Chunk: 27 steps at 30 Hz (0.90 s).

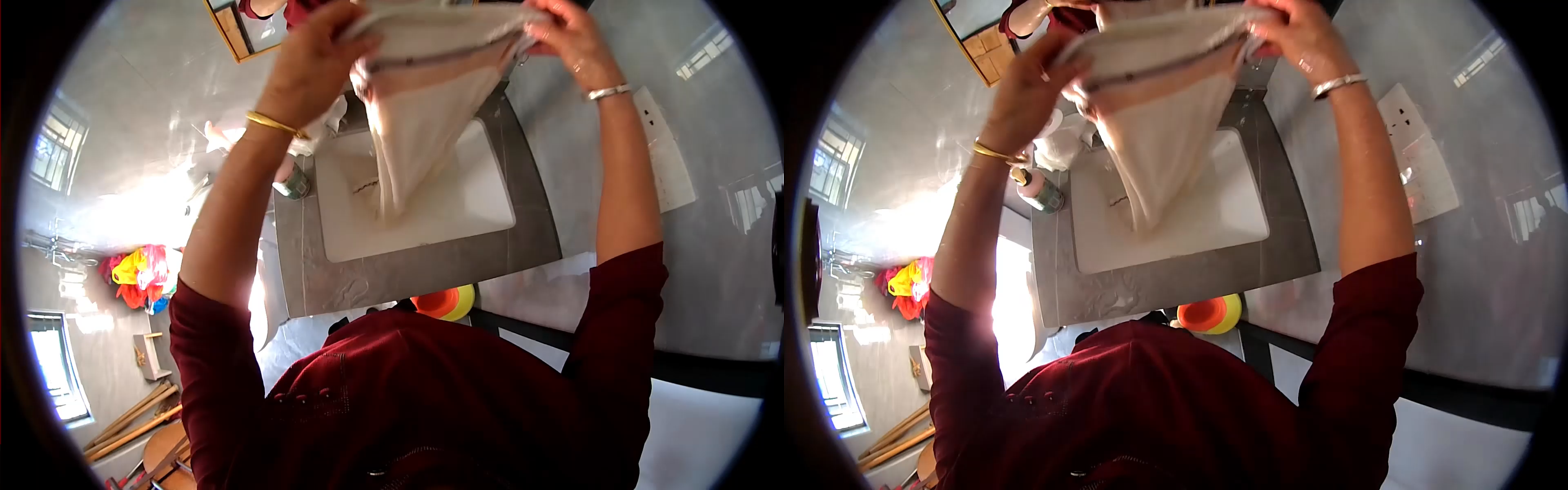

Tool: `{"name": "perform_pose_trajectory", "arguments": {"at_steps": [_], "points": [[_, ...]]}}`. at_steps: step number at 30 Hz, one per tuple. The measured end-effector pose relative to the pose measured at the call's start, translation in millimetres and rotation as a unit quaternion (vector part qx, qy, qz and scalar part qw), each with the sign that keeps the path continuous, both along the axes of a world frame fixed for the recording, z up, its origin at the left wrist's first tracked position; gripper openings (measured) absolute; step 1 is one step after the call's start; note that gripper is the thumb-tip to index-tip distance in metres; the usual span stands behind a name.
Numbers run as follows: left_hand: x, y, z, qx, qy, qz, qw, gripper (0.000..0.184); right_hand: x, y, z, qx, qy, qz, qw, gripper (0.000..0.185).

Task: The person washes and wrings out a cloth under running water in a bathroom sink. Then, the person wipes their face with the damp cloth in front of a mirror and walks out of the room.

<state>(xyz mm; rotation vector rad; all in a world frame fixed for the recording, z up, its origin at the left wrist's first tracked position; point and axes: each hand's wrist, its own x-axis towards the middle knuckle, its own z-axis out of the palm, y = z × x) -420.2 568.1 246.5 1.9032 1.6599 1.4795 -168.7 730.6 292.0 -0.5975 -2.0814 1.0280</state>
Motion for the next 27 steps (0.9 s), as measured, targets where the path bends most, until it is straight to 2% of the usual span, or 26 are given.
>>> {"name": "perform_pose_trajectory", "arguments": {"at_steps": [1,2,3,4,5,6,7,8,9,10,11,12,13,14,15,16,17,18,19,20,21,22,23,25,26,27], "points": [[8.2,-4.3,22.8,0.05,-0.054,-0.018,0.997,0.022,-2.0,-16.4,24.7,-0.014,0.041,-0.009,0.999,0.006],[12.8,-11.0,47.0,0.07,-0.046,-0.03,0.996,0.017,-2.8,-17.0,38.1,0.032,0.067,-0.049,0.996,0.006],[19.0,-19.7,68.6,0.089,-0.039,-0.042,0.994,0.017,5.2,0.9,45.7,0.095,0.087,-0.014,0.992,0.008],[39.0,-27.5,81.3,0.07,-0.154,-0.014,0.985,0.014,6.5,-3.1,51.2,0.105,0.111,-0.011,0.988,0.009],[36.1,-24.3,79.9,0.158,-0.033,0.011,0.987,0.014,7.3,-6.5,55.5,0.113,0.134,-0.007,0.984,0.01],[28.7,-17.0,73.0,0.241,0.088,0.036,0.966,0.013,6.2,-3.9,50.3,0.123,0.164,0.021,0.979,0.012],[21.8,-11.9,56.3,0.234,0.091,0.05,0.967,0.017,4.3,0.3,39.0,0.132,0.193,0.049,0.971,0.014],[14.9,-6.9,39.8,0.228,0.093,0.064,0.967,0.022,3.3,0.6,24.8,0.235,0.146,-0.026,0.961,0.004],[23.3,-11.1,25.8,0.233,0.138,0.087,0.959,0.025,19.0,32.8,-8.2,0.14,0.039,-0.079,0.986,0.023],[12.4,-2.0,-5.1,0.205,0.189,0.09,0.956,0.025,16.0,26.4,-32.9,0.1,0.019,-0.031,0.994,0.021],[10.5,1.0,-38.9,0.12,0.134,0.051,0.982,0.015,12.2,25.7,-68.9,0.119,-0.014,-0.049,0.992,0.018],[1.6,5.4,-80.5,0.022,0.124,0.026,0.992,0.016,12.5,21.1,-108.0,0.033,-0.067,-0.044,0.996,0.017],[-4.4,5.2,-126.5,-0.056,0.088,0.011,0.994,0.015,15.5,28.3,-161.9,0.028,-0.115,-0.019,0.993,0.017],[-7.0,4.0,-172.3,-0.175,0.095,0.018,0.98,0.014,17.0,25.0,-204.9,0.045,-0.23,-0.01,0.972,0.017],[-13.2,6.1,-231.8,-0.253,0.168,0.015,0.953,0.015,19.0,11.0,-252.6,0.053,-0.267,-0.02,0.962,0.018],[-14.8,1.7,-294.3,-0.245,0.225,-0.006,0.943,0.015,18.5,-1.5,-296.3,0.062,-0.323,-0.024,0.944,0.022],[-13.4,-3.8,-330.4,-0.236,0.282,-0.026,0.93,0.016,17.3,-7.5,-336.2,0.027,-0.34,-0.005,0.94,0.02],[-7.3,-4.3,-326.1,-0.288,0.225,-0.022,0.931,0.016,13.1,-18.0,-347.2,0.015,-0.336,0.008,0.942,0.019],[5.0,-5.1,-313.5,-0.341,0.165,-0.019,0.925,0.016,3.9,-21.2,-339.0,-0.116,-0.298,-0.006,0.947,0.02],[15.5,-8.3,-301.6,-0.394,0.103,-0.017,0.913,0.016,-3.3,-20.2,-329.1,-0.248,-0.257,-0.02,0.934,0.021],[15.1,0.5,-288.2,-0.395,-0.007,-0.027,0.918,0.016,-8.6,-19.9,-310.6,-0.375,-0.21,-0.035,0.902,0.022],[11.9,16.2,-266.4,-0.389,-0.115,-0.035,0.913,0.016,-12.8,-13.2,-284.7,-0.322,-0.184,0.025,0.928,0.025],[17.8,22.6,-216.8,-0.315,-0.126,-0.058,0.939,0.016,-15.8,-9.9,-252.3,-0.264,-0.156,0.086,0.948,0.029],[24.3,43.6,-156.8,-0.134,-0.129,-0.056,0.981,0.023,-20.1,-30.2,-171.3,-0.146,-0.156,0.168,0.962,0.04],[32.4,44.6,-113.7,-0.037,-0.053,-0.051,0.997,0.029,-29.2,-40.5,-146.6,-0.02,-0.137,0.162,0.977,0.04],[33.2,50.7,-81.2,-0.041,-0.035,-0.068,0.996,0.029,-37.2,-48.3,-124.0,0.106,-0.116,0.155,0.975,0.041]]}}
